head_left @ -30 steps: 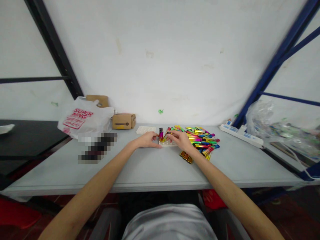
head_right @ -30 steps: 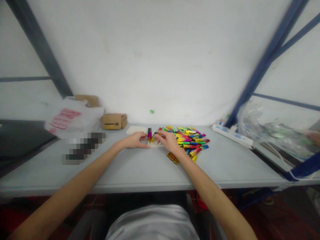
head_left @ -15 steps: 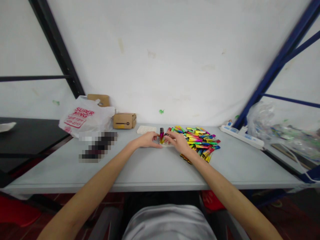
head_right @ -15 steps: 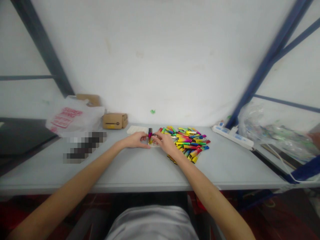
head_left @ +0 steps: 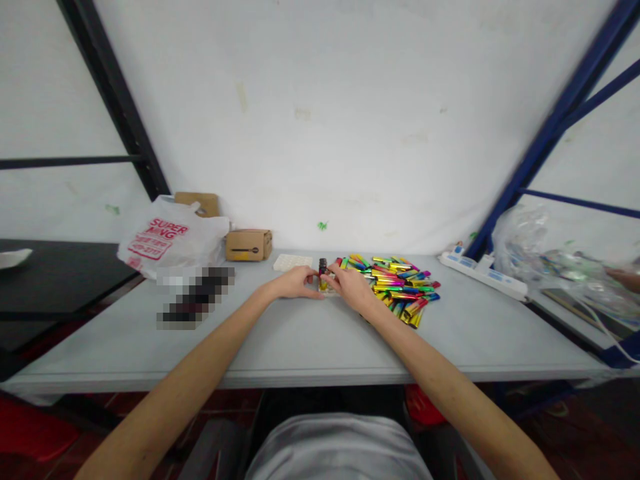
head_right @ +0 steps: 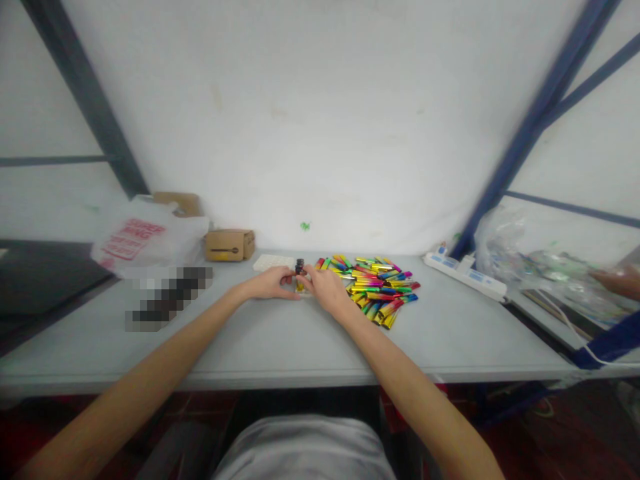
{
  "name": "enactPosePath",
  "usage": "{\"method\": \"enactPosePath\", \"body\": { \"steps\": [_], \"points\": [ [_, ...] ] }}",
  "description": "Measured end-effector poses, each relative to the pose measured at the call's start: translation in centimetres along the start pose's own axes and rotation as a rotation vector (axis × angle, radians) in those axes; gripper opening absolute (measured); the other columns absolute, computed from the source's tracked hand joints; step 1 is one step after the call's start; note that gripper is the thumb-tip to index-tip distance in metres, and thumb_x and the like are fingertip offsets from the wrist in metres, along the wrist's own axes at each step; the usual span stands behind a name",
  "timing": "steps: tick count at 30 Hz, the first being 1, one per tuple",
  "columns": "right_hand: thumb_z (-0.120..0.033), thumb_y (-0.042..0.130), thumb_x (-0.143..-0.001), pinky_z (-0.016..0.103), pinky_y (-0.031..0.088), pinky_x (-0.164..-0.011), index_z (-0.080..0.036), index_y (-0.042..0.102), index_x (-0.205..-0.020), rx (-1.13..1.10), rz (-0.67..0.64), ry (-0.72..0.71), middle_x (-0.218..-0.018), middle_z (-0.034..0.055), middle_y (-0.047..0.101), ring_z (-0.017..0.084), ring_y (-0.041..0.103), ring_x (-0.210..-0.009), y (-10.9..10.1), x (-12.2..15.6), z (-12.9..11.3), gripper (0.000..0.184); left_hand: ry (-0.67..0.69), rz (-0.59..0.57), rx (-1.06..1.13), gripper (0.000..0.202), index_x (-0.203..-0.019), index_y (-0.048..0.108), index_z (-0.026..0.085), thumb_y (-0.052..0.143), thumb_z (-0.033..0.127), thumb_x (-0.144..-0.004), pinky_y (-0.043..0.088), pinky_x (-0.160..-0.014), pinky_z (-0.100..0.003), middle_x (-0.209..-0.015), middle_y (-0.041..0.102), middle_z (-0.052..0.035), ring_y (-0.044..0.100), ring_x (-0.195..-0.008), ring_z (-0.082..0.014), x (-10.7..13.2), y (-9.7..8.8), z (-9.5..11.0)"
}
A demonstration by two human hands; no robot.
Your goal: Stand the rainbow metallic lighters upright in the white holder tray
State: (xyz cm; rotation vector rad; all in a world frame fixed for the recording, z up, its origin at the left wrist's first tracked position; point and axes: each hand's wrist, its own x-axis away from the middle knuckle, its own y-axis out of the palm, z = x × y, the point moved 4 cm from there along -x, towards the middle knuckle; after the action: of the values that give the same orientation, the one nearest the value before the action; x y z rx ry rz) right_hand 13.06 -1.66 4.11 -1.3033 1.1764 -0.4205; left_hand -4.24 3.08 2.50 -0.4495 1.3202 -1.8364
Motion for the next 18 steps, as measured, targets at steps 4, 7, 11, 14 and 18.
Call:
{"method": "enactPosePath", "body": {
  "steps": [4, 7, 11, 14, 18],
  "points": [
    [-0.048, 0.050, -0.102, 0.027, 0.039, -0.067, -0.017, 0.070, -0.103, -0.026, -0.012, -0.049, -0.080, 0.0093, 0.072, 0.020, 0.065, -0.073, 0.2, 0.2, 0.3, 0.037, 0.013, -0.013, -0.008, 0.068, -0.099, 0.068, 0.016, 0.069, 0.076, -0.066, 0.037, -0.064, -0.028, -0.084, 0.062, -0.0031, 0.053, -0.074, -0.0197, 0.0, 0.0, 0.2],
    [-0.049, 0.047, -0.103, 0.027, 0.039, -0.071, -0.017, 0.071, -0.090, -0.083, 0.015, -0.085, -0.081, 0.0090, 0.071, 0.018, 0.063, -0.074, -0.1, 0.3, 1.0, 0.042, 0.028, -0.017, -0.014, 0.068, -0.101, 0.069, 0.016, 0.070, 0.074, -0.067, 0.038, -0.066, -0.028, -0.085, 0.063, -0.0040, 0.055, -0.075, -0.0206, 0.0, -0.2, 0.4],
    [-0.044, 0.036, -0.107, 0.029, 0.040, -0.077, -0.017, 0.070, -0.091, -0.036, 0.117, 0.073, -0.084, 0.0104, 0.071, 0.020, 0.063, -0.078, -1.1, 0.2, 4.7, 0.046, 0.011, -0.028, -0.010, 0.068, -0.102, 0.068, 0.015, 0.071, 0.072, -0.067, 0.040, -0.067, -0.029, -0.087, 0.063, -0.0049, 0.056, -0.077, -0.0215, 0.1, -0.3, 0.6],
    [-0.032, 0.045, -0.104, 0.030, 0.041, -0.084, -0.013, 0.071, -0.103, 0.082, 0.101, 0.273, -0.098, 0.0158, 0.071, 0.023, 0.064, -0.091, -1.8, 0.6, 9.4, 0.032, -0.012, -0.025, -0.008, 0.068, -0.101, 0.069, 0.015, 0.071, 0.073, -0.065, 0.041, -0.067, -0.029, -0.087, 0.064, -0.0045, 0.057, -0.077, -0.0214, 0.0, -0.4, 0.4],
    [-0.026, 0.055, -0.098, 0.029, 0.042, -0.087, -0.011, 0.073, -0.108, 0.113, -0.032, 0.266, -0.107, 0.0172, 0.072, 0.023, 0.065, -0.095, -2.3, 1.5, 13.3, 0.026, -0.019, -0.024, -0.010, 0.069, -0.100, 0.069, 0.015, 0.071, 0.075, -0.065, 0.041, -0.066, -0.030, -0.088, 0.064, -0.0052, 0.057, -0.077, -0.0221, 0.0, -0.3, 0.3]
  ]
}}
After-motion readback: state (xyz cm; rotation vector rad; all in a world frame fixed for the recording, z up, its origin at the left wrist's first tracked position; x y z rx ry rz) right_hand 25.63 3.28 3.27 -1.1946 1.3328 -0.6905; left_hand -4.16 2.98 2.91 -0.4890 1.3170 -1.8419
